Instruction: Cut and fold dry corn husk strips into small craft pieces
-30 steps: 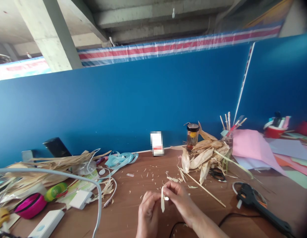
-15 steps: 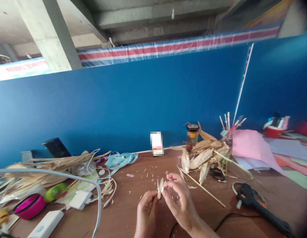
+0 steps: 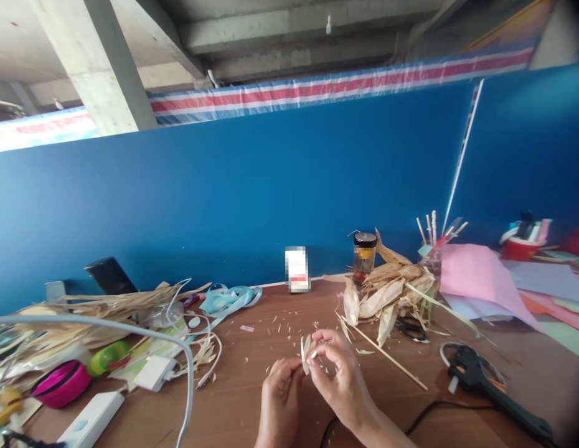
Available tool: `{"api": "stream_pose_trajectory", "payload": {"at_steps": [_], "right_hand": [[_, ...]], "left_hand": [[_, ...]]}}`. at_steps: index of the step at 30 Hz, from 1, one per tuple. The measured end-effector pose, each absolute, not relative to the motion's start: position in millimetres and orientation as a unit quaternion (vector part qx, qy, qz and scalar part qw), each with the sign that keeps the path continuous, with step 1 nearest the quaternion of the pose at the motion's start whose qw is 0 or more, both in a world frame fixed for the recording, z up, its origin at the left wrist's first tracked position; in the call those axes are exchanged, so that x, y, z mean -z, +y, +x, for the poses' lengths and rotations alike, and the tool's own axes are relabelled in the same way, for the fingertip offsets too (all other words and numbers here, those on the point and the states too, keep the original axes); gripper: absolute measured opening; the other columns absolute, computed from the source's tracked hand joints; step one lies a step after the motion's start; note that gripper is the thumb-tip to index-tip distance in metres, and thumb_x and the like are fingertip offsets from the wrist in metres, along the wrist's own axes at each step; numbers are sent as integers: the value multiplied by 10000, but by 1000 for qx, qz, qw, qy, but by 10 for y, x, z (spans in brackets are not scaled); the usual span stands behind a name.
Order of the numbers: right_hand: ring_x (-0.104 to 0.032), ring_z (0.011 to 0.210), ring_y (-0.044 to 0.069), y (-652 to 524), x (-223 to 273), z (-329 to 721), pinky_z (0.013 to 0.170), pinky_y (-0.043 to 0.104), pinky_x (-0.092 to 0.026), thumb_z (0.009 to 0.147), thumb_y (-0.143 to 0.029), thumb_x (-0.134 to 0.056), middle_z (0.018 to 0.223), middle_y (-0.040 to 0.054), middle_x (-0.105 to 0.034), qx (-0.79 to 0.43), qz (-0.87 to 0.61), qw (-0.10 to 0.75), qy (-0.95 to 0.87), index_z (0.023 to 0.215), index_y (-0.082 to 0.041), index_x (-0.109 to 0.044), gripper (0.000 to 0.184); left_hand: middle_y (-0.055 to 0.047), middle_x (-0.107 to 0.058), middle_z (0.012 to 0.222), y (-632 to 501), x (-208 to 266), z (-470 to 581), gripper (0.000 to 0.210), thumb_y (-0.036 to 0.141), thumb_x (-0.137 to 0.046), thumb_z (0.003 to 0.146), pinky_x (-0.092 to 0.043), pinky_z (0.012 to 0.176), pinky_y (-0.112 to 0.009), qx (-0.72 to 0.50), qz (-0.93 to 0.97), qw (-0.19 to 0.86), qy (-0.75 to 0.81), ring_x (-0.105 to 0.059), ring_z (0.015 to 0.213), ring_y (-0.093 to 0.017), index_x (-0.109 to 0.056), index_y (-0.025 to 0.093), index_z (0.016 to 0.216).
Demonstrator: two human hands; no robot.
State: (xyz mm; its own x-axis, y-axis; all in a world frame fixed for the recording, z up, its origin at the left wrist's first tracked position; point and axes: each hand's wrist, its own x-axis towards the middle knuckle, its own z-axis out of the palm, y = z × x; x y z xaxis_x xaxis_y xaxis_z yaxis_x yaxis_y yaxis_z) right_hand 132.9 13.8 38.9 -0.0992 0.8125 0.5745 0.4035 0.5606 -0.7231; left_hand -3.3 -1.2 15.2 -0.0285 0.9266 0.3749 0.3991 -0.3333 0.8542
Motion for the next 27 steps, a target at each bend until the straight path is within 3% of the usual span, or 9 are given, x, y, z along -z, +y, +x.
{"api": "stream_pose_trajectory", "payload": {"at_steps": [11, 19, 27], "right_hand": [[-435, 1047, 230, 167, -326, 1363, 833, 383, -407, 787, -155, -466, 1102, 79, -458, -84, -410, 497, -760, 778, -220, -581, 133], [-440, 1026, 220, 181, -277, 1371, 847, 395, -402, 789, -155, -472, 1099, 60, -465, -20, -403, 473, -783, 809, -240, -574, 134], [-457, 1009, 227, 144, -294, 1359, 827, 392, -418, 765, -177, -509, 1071, 75, -477, -31, -406, 486, -773, 802, -228, -578, 94]], "left_hand": [[-28, -622, 678, -2, -138, -8, 219, 317, -485, 774, -447, 630, -245, -521, 604, 306, 519, -552, 648, -154, -642, 166, 761], [-48, -625, 726, 9, -106, -6, 237, 338, -503, 760, -437, 667, -254, -531, 550, 396, 509, -549, 702, -168, -618, 131, 778], [-35, -629, 712, 24, -74, -10, 210, 323, -531, 742, -432, 658, -236, -550, 535, 401, 499, -551, 690, -157, -626, 136, 760]]}}
